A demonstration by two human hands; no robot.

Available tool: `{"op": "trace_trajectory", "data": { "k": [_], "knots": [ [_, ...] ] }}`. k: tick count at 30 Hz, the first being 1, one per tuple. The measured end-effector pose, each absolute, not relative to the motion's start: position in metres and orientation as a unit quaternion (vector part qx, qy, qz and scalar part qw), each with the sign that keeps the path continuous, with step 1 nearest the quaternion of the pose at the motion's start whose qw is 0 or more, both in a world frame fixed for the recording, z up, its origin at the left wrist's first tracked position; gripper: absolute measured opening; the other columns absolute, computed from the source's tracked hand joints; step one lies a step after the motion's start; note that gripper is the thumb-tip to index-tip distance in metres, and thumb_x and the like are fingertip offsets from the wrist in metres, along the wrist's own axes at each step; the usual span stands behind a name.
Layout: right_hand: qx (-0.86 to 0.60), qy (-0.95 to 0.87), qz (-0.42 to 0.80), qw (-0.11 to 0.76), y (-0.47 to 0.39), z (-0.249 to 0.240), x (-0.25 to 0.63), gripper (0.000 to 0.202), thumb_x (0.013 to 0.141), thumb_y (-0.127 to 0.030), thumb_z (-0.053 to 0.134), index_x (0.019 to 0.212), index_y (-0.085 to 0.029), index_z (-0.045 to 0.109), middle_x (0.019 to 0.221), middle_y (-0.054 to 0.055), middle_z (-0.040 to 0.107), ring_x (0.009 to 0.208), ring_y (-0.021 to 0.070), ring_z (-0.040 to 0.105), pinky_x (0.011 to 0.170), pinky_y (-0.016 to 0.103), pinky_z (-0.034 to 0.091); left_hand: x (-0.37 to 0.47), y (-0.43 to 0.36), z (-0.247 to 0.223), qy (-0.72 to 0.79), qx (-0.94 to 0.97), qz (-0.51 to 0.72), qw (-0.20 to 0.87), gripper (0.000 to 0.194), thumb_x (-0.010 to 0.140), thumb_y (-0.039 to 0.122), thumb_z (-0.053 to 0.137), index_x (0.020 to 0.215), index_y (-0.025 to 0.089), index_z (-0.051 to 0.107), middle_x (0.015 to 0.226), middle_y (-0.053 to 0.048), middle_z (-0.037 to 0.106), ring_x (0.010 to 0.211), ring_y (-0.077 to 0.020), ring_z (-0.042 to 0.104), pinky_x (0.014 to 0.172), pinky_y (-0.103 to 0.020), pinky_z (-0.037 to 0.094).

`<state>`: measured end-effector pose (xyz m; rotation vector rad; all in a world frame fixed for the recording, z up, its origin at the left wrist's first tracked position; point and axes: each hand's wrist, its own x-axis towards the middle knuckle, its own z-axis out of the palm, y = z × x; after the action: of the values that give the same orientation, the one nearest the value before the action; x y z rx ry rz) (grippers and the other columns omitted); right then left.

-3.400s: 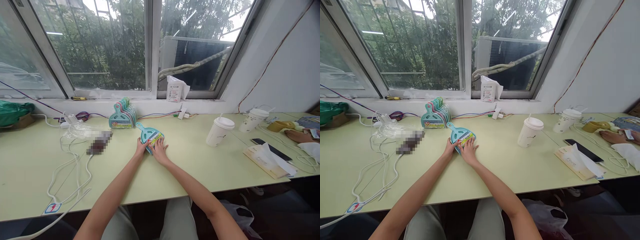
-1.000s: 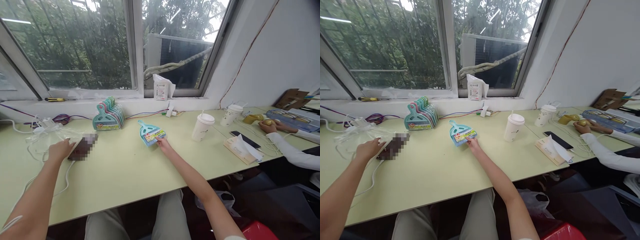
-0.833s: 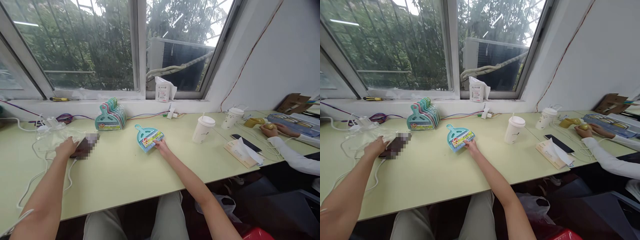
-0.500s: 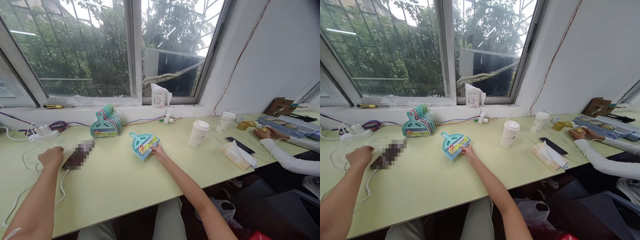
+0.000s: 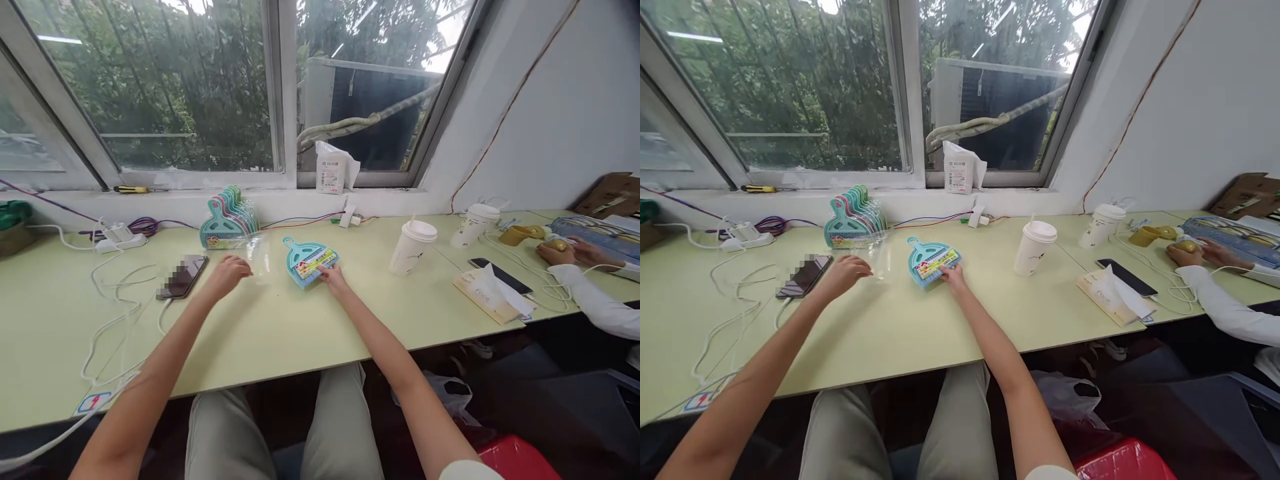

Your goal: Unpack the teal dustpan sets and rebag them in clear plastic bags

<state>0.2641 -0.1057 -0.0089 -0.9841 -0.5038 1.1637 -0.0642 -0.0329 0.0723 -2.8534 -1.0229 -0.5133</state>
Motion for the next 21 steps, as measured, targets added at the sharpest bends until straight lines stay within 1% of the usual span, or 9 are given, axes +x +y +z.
{"op": "trace_trajectory", "data": {
  "k": [3,5,8,10,11,13,16,19,21],
  "knots": [
    [-0.451,-0.211,0.503,0.707,-0.105,-0.01,0.275,0.031,0.065,-0.005,0.07,0.087,-0.02,0.053,0.084,-0.001,0.07,0.073,0.0137,0.068,0.069,0.028,0.06,-0.04,-0.044,0.053,-0.407,-0.905,-0.103,0.073,0.034,0.081,0.013,0.04,0.082,0.022,0.073,0.092,-0.009,0.071,0.095,-0.0243,0.06,0.104,-0.046,0.024],
    [-0.456,-0.212,0.496,0.708,-0.105,-0.01,0.282,0.03,0.065,-0.005,0.069,0.087,-0.02,0.054,0.084,-0.001,0.07,0.073,0.0136,0.068,0.068,0.027,0.06,-0.025,-0.05,0.045,-0.471,-0.871,-0.087,0.114,0.034,0.08,0.011,0.039,0.085,0.019,0.071,0.09,-0.012,0.07,0.096,-0.0274,0.059,0.105,-0.052,0.019],
    [-0.457,-0.221,0.489,0.709,-0.104,-0.008,0.294,0.029,0.066,-0.006,0.069,0.088,-0.02,0.056,0.086,0.0,0.071,0.077,0.0153,0.069,0.072,0.03,0.06,0.005,-0.057,0.038,-0.542,-0.815,-0.145,0.143,0.035,0.089,0.025,0.037,0.103,0.012,0.066,0.096,-0.018,0.066,0.1,-0.0311,0.056,0.1,-0.052,0.026],
    [-0.457,-0.236,0.492,0.702,-0.105,-0.005,0.3,0.029,0.066,-0.007,0.069,0.089,-0.019,0.057,0.088,0.002,0.071,0.081,0.0172,0.069,0.076,0.032,0.059,0.026,-0.06,0.032,-0.572,-0.792,-0.172,0.125,0.045,0.09,0.038,0.039,0.12,0.009,0.057,0.103,-0.02,0.062,0.103,-0.0334,0.054,0.092,-0.049,0.034],
    [-0.456,-0.248,0.498,0.695,-0.107,-0.003,0.303,0.029,0.066,-0.007,0.069,0.089,-0.019,0.057,0.09,0.003,0.071,0.083,0.0179,0.069,0.077,0.033,0.059,0.034,-0.06,0.029,-0.582,-0.788,-0.168,0.113,0.047,0.089,0.038,0.042,0.124,0.008,0.054,0.105,-0.021,0.061,0.104,-0.0342,0.053,0.089,-0.048,0.036],
    [-0.46,-0.274,0.517,0.667,-0.111,0.002,0.308,0.029,0.066,-0.008,0.07,0.091,-0.017,0.059,0.093,0.005,0.072,0.085,0.0186,0.07,0.077,0.032,0.059,0.043,-0.058,0.023,-0.593,-0.788,-0.146,0.082,0.039,0.088,0.026,0.044,0.12,0.008,0.056,0.107,-0.022,0.06,0.105,-0.034,0.052,0.085,-0.044,0.039],
    [-0.476,-0.313,0.565,0.597,-0.118,0.008,0.309,0.03,0.065,-0.007,0.071,0.092,-0.015,0.06,0.094,0.008,0.072,0.082,0.0189,0.07,0.074,0.031,0.059,0.038,-0.048,0.014,-0.598,-0.789,-0.133,0.042,0.033,0.084,0.005,0.037,0.1,0.009,0.065,0.101,-0.021,0.062,0.102,-0.0311,0.055,0.079,-0.038,0.042],
    [-0.487,-0.35,0.603,0.525,-0.123,0.011,0.302,0.031,0.064,-0.007,0.071,0.093,-0.014,0.062,0.093,0.008,0.072,0.081,0.0194,0.07,0.072,0.031,0.06,0.024,-0.041,0.01,-0.604,-0.781,-0.158,0.031,0.039,0.082,0.0,0.032,0.098,0.012,0.066,0.095,-0.018,0.064,0.095,-0.0284,0.058,0.074,-0.035,0.044],
    [-0.493,-0.355,0.595,0.526,-0.123,0.011,0.293,0.03,0.064,-0.006,0.071,0.092,-0.015,0.062,0.093,0.007,0.072,0.081,0.0193,0.07,0.072,0.032,0.06,0.019,-0.041,0.009,-0.598,-0.778,-0.188,0.039,0.043,0.082,0.0,0.031,0.105,0.013,0.065,0.095,-0.015,0.065,0.093,-0.0266,0.059,0.074,-0.034,0.044]
  ]
}}
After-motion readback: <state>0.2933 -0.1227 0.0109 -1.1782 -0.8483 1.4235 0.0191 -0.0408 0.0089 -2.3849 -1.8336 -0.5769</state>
